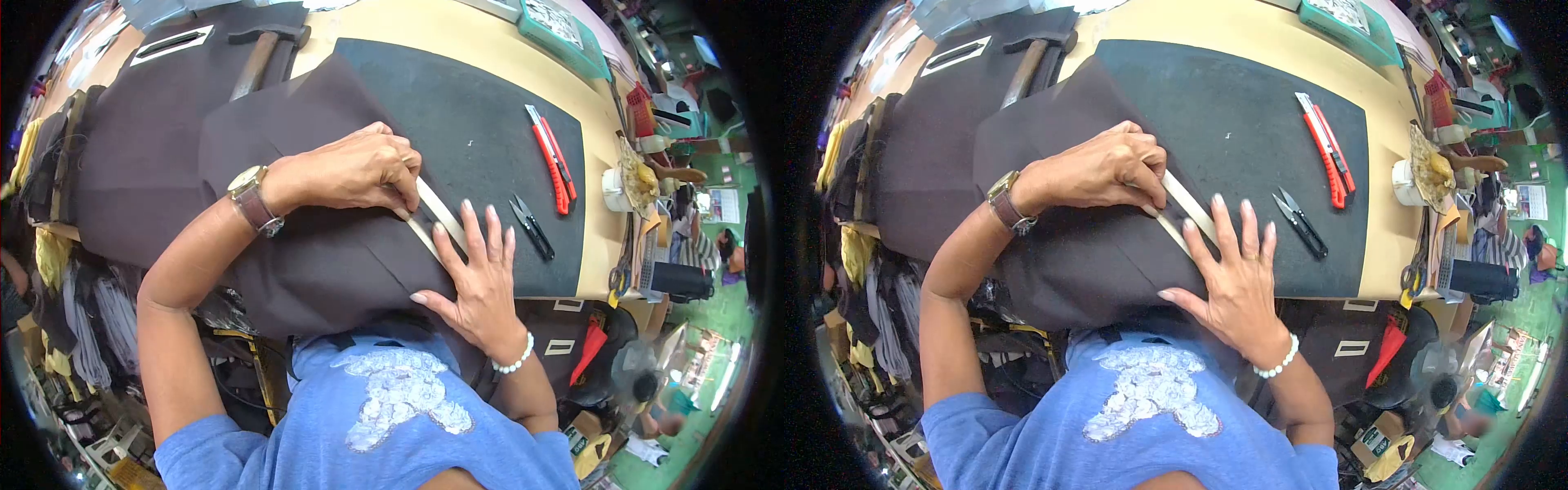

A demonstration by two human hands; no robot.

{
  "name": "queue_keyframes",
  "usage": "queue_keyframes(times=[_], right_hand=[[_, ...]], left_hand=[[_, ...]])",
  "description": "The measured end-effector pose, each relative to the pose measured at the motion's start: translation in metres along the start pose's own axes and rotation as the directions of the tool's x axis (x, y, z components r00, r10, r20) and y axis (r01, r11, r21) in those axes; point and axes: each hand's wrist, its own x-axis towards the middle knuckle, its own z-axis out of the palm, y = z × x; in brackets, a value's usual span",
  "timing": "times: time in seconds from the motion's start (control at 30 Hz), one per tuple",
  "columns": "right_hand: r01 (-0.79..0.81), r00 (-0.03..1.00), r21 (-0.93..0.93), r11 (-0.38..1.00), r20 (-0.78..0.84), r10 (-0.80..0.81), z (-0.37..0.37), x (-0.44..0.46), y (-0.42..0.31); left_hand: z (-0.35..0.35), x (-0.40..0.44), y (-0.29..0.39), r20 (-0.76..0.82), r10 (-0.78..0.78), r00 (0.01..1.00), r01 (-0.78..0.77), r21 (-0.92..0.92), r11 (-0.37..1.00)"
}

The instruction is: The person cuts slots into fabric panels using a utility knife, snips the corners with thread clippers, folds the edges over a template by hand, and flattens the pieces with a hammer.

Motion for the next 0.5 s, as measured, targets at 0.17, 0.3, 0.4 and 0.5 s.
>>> queue_keyframes(times=[0.17,0.3,0.4,0.5], right_hand=[[0.066,0.996,0.008,0.998,0.067,-0.067,0.003,0.036,-0.002],[0.033,0.988,0.009,0.999,0.151,-0.034,-0.007,0.008,0.004],[0.03,0.989,0.024,0.999,0.145,-0.033,-0.007,0.001,0.007],[0.069,0.989,0.014,0.998,0.127,-0.07,-0.003,0.026,0.005]], left_hand=[[-0.001,-0.006,-0.001,-0.044,-0.014,0.999,0.019,0.101,0.995],[-0.019,-0.017,-0.003,-0.06,-0.151,0.987,0.158,0.159,0.974],[-0.018,-0.022,-0.011,-0.111,-0.189,0.976,0.206,0.171,0.963],[-0.016,-0.023,-0.012,-0.128,-0.164,0.978,0.187,0.195,0.963]])
